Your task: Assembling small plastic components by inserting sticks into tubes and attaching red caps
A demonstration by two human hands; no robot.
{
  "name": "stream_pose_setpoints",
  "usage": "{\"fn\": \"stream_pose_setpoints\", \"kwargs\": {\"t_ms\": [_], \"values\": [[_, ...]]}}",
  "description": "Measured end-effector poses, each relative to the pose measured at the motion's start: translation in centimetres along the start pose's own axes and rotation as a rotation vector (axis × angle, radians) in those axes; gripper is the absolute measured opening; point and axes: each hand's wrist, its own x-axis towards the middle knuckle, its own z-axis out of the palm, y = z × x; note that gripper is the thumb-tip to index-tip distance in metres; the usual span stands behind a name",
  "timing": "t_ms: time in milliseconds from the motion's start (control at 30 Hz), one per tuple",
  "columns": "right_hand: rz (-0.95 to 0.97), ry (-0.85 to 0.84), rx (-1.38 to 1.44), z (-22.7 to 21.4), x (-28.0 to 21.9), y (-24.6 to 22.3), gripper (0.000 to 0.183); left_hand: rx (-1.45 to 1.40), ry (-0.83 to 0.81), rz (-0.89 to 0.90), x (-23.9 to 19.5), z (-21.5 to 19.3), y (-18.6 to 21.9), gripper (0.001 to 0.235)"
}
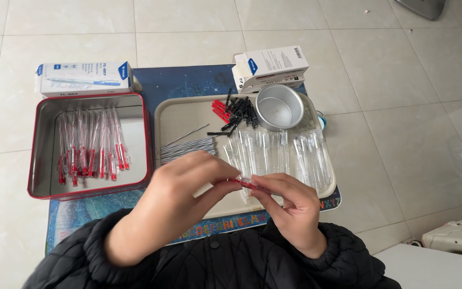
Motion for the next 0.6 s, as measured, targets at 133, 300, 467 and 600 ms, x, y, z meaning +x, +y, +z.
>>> {"fn": "stream_pose_setpoints", "kwargs": {"t_ms": [133,300,467,600], "values": [[-0.019,0.049,0.015,-0.3,-0.6,0.8,0.028,-0.087,0.197,-0.067,-0.3,0.5,0.6,0.017],[-0.015,0.084,-0.008,-0.5,-0.7,1.1,0.027,0.051,0.243,0.047,-2.1,2.7,-0.1,0.019],[-0.021,0.081,-0.039,-0.5,-0.4,0.7,0.022,-0.02,0.198,0.016,-2.5,3.7,-0.7,0.017],[-0.112,0.07,-0.08,-0.5,-0.1,0.6,0.017,-0.099,0.133,-0.09,-2.7,3.2,-0.4,0.025]]}}
